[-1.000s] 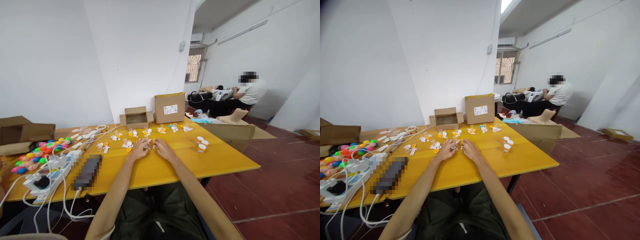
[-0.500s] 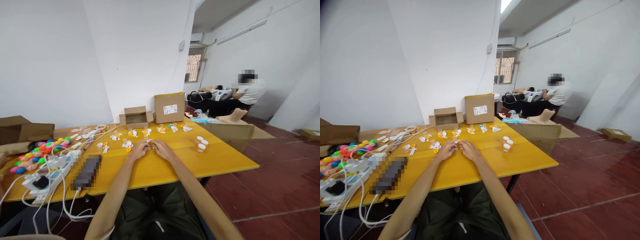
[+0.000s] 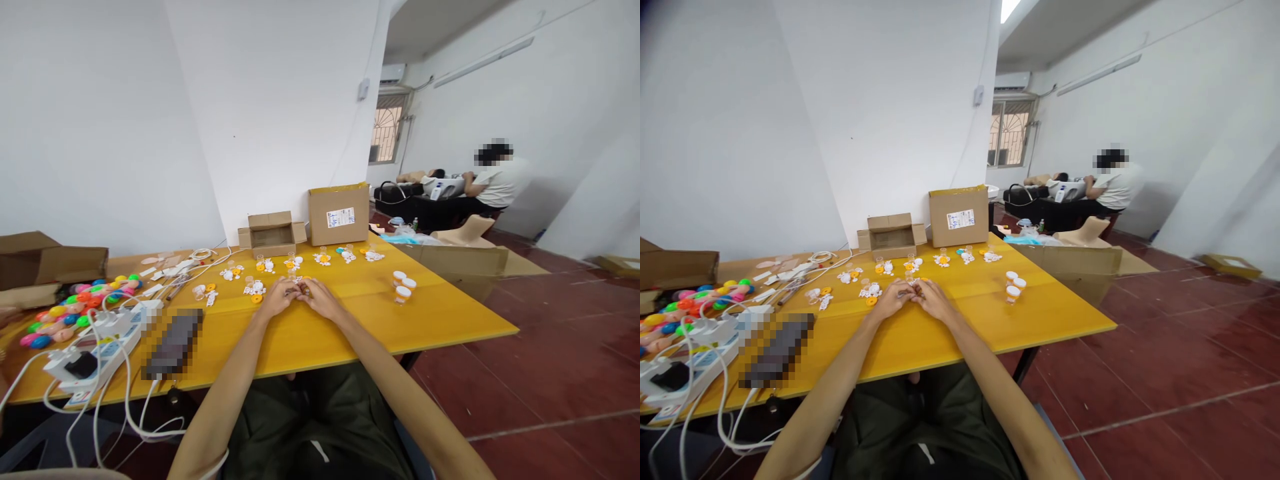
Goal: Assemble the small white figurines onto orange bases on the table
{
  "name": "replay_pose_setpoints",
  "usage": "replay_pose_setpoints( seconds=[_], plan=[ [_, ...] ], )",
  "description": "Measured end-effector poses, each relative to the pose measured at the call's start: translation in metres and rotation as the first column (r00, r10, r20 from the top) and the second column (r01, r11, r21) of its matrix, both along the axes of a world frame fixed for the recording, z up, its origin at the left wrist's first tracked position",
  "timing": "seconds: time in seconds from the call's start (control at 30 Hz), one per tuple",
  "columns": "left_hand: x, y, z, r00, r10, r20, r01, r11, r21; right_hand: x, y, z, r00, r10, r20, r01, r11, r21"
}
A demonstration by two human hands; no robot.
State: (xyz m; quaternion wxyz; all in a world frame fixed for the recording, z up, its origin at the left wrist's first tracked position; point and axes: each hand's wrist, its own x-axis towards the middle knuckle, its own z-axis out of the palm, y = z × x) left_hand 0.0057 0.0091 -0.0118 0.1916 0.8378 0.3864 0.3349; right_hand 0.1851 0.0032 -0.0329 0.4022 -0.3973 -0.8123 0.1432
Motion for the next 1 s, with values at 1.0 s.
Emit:
replay_pose_setpoints(
  seconds=[1.0],
  plan=[
    [0.0018, -0.0001, -0.0005, 0.993, 0.109, -0.048, -0.104, 0.991, 0.086, 0.0019, 0.0063, -0.0060, 0.973, -0.210, 0.094, 0.205, 0.977, 0.063]
  ],
)
